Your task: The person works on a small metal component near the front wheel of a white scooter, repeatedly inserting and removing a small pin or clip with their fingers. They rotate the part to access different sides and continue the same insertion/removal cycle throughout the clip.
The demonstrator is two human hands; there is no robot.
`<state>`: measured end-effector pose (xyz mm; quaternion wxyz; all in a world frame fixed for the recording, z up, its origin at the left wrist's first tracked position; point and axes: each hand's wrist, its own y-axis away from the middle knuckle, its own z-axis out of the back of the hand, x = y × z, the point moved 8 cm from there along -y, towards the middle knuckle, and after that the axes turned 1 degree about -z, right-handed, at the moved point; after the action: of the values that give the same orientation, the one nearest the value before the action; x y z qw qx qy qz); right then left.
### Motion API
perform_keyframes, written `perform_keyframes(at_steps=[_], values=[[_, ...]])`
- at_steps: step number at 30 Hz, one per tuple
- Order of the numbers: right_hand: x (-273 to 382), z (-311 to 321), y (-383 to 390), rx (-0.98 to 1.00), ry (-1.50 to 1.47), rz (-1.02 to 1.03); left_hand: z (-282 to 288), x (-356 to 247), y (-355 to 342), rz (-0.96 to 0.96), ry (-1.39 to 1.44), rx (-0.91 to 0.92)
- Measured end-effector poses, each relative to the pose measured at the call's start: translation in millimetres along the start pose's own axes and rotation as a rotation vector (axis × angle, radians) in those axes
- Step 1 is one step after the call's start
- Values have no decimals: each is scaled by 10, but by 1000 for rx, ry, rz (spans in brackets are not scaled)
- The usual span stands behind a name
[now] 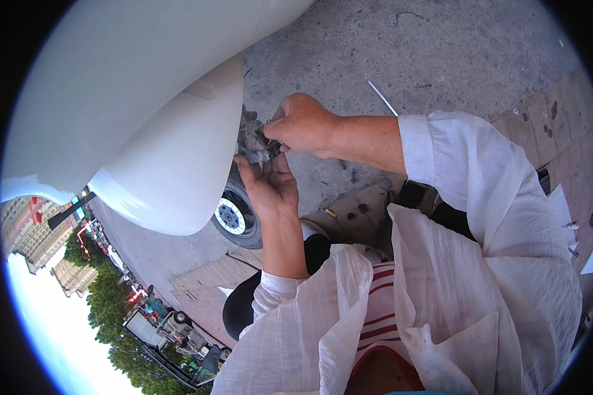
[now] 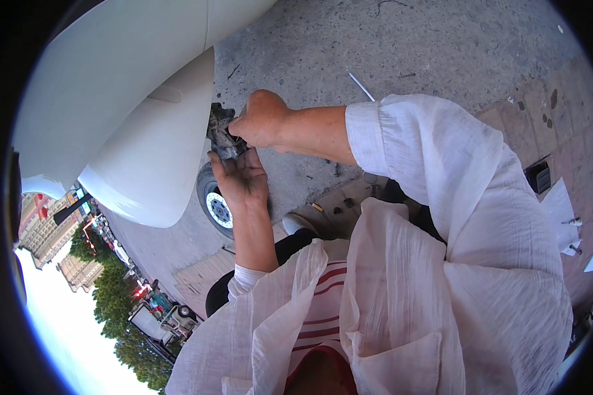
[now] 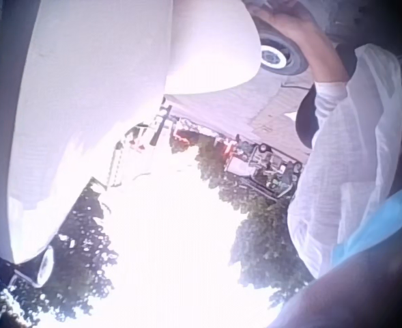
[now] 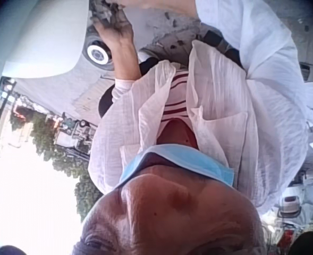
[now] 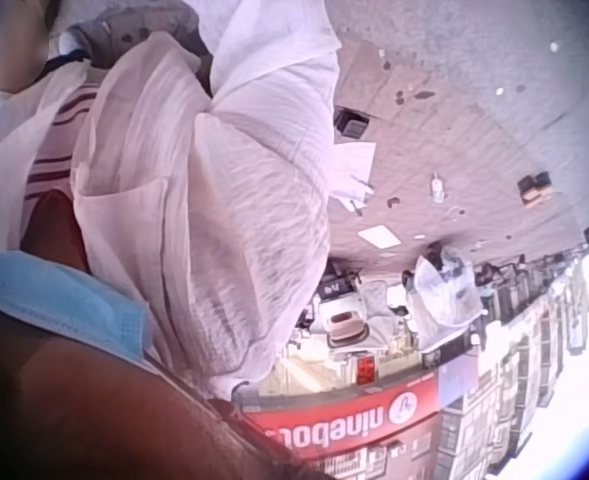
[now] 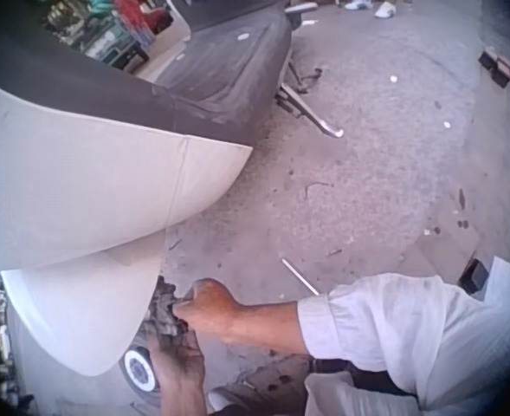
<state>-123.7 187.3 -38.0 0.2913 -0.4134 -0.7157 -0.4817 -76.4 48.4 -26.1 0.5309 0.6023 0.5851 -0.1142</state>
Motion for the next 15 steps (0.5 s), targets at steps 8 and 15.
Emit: perform_keyframes(at_steps=[8, 15], values=[[6, -6, -22, -11, 71, 8, 35, -7, -23, -7, 27, 13], [33, -6, -8, -35, 89, 20, 23, -18, -16, -7, 55, 24]])
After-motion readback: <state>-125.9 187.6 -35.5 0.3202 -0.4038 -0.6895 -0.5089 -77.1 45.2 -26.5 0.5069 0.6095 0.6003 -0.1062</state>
